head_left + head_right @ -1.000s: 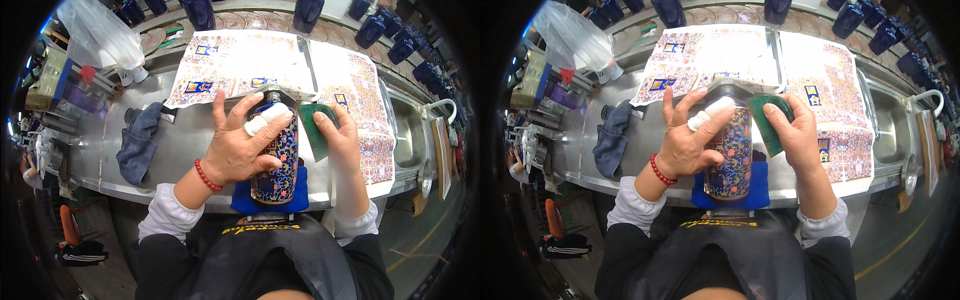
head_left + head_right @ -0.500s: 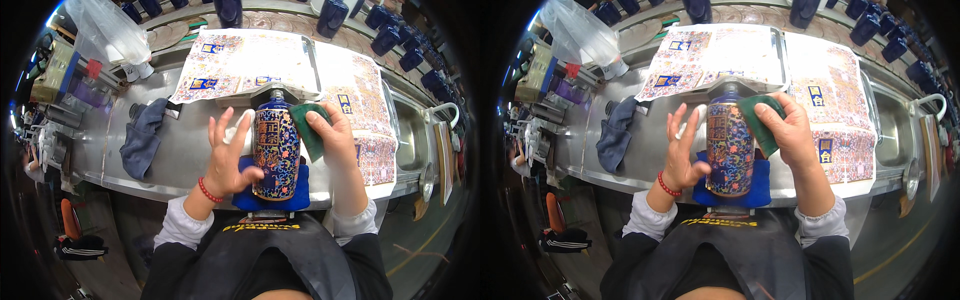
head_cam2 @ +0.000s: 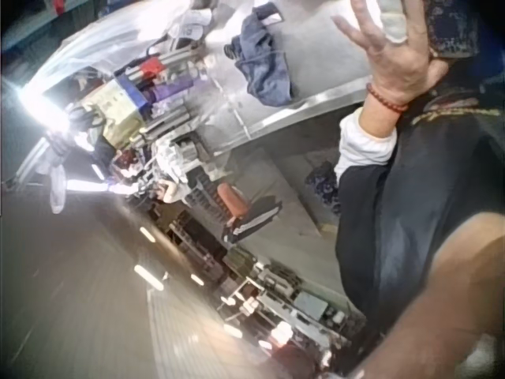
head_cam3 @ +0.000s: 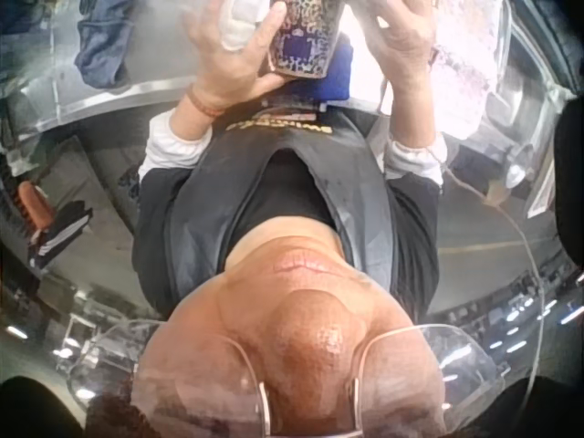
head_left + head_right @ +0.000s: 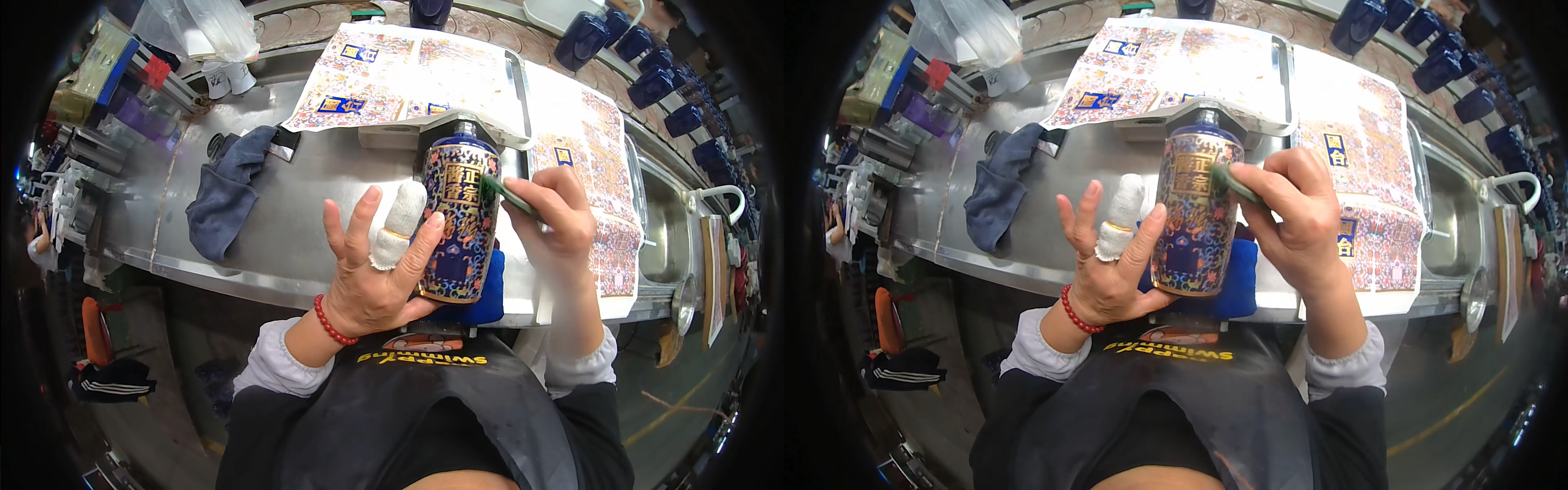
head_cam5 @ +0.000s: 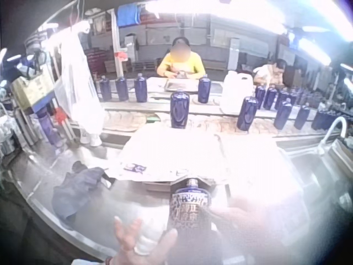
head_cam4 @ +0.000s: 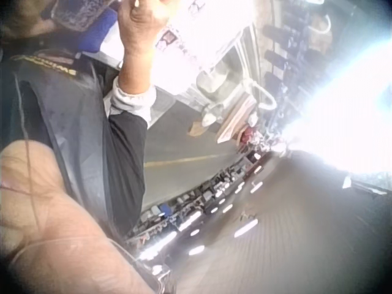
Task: The person applies a decorative sticker to a blue ceramic bottle using a green squeegee tool. They smooth the sticker onto the bottle's surface, rotate the bottle to cover different areas, and peel off the backing paper. The person repeats the smoothing process to ensure the sticker adheres properly.
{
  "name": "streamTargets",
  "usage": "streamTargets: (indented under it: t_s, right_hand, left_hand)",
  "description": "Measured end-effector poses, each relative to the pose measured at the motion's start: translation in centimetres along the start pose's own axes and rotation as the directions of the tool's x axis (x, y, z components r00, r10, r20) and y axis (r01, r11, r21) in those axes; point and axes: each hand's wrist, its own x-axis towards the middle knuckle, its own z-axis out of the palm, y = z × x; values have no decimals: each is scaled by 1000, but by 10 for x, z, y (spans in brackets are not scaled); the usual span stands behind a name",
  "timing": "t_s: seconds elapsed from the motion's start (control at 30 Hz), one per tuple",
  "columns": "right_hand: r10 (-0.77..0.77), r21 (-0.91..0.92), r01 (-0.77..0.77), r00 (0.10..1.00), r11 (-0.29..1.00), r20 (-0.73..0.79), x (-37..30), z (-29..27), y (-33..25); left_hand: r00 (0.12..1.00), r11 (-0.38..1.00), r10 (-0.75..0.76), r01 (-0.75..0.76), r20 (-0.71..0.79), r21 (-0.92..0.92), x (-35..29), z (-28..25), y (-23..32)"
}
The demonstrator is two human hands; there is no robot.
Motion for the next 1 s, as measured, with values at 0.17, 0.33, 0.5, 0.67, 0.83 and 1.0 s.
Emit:
streamTargets:
  t_s: [0.17, 0.33, 0.5, 0.67, 0.83, 1.0]
  right_hand:
    - [-371, 419, 223, 875, 880, 313, -2, -8, -4]
    - [-94, 188, 54, 973, 981, 210, -11, -10, -4]
    - [397, 564, -420, 902, 711, 172, -53, -12, -1]
    - [470, 507, -466, 873, 725, 130, -77, -12, 2]
    - [488, 488, -487, 862, 724, 136, -83, -15, 0]
    - [453, 477, -450, 884, 755, 115, -89, -14, 0]
  left_hand:
    - [994, 991, -106, 107, 18, -79, -2, 14, 3]
    - [990, 986, -141, 139, -14, -88, -3, 20, 3]
    - [996, 997, -82, 83, -14, 4, -2, 19, 1]
    - [956, 935, -274, 290, 100, -206, -14, 22, 7]
    - [981, 978, -191, 191, 8, -80, -16, 9, 0]
    - [992, 991, -114, 110, -56, -76, -16, 9, 3]
